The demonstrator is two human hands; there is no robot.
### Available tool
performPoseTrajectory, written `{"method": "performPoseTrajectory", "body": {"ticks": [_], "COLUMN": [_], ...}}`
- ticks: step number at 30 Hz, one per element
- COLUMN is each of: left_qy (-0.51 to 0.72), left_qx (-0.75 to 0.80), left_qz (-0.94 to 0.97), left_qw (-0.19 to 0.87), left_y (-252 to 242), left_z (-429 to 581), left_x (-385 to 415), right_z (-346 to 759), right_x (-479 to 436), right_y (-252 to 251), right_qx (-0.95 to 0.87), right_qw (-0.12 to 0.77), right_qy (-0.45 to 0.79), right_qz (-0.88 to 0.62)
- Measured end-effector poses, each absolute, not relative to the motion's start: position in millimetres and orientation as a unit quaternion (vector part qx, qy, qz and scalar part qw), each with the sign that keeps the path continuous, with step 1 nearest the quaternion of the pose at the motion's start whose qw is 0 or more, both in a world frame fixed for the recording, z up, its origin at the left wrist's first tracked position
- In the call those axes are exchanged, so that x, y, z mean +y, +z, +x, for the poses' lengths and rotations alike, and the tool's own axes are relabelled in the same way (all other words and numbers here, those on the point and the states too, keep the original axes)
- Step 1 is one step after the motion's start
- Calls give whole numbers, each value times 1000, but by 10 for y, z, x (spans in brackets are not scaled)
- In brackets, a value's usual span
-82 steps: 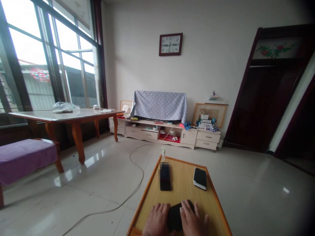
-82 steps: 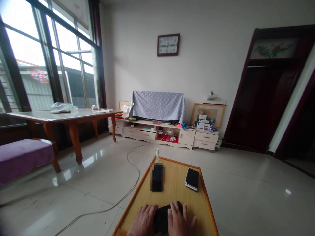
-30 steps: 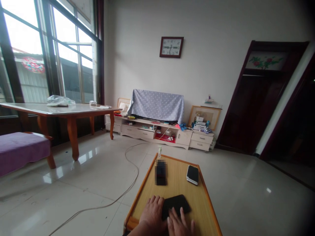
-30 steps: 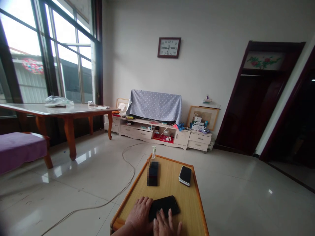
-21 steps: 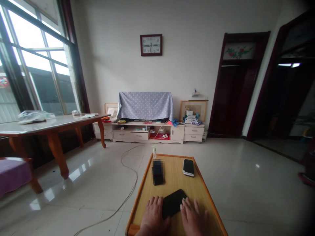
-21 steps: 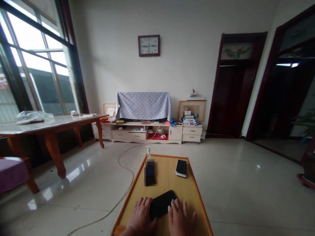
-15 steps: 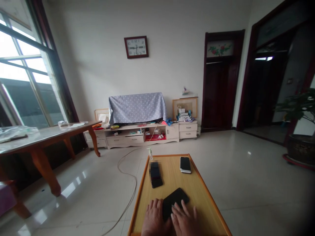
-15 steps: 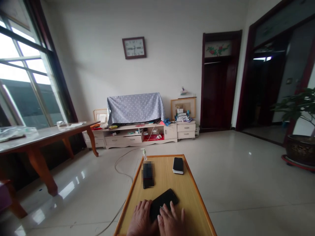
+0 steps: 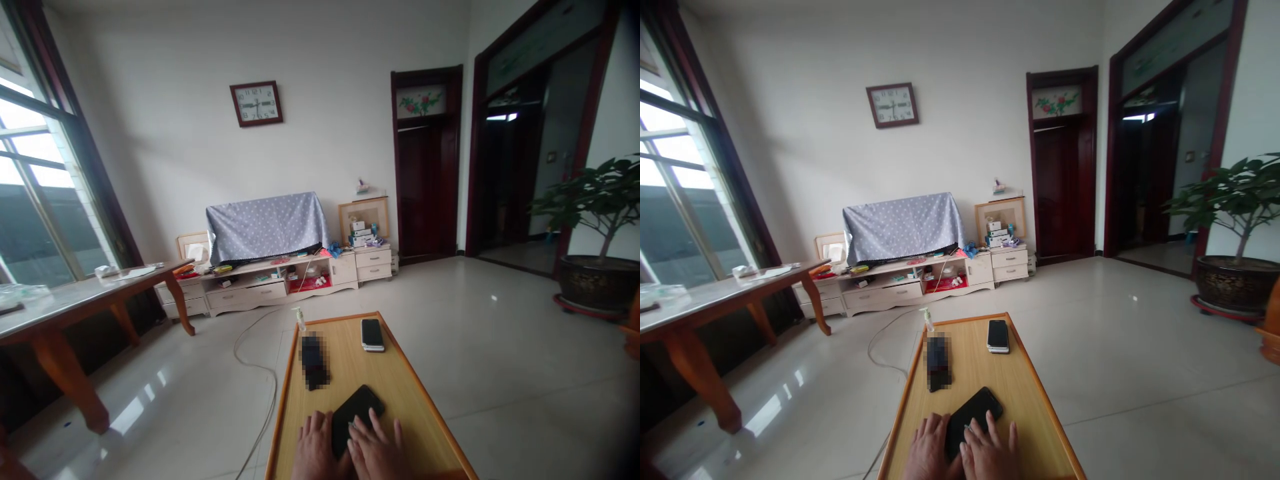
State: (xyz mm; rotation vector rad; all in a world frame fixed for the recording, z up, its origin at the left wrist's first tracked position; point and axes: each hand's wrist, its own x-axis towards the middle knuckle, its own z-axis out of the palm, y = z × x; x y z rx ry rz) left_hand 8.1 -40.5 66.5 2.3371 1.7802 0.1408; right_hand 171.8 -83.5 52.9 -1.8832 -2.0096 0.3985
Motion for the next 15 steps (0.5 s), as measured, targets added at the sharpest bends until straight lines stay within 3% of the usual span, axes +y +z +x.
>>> {"method": "performPoseTrajectory", "body": {"ticks": [6,15], "left_qy": [48,22], "left_qx": [605,603], "left_qz": [788,790], "left_qw": [99,109], "left_y": [695,707], "left_z": [102,86], "left_x": [-397,-397], "right_z": [1938,1532], "right_x": [-712,-782], "right_y": [493,315], "right_qx": [-637,-690], "right_qw": [196,221], "right_qy": [65,105], "right_qz": [-743,-682]}}
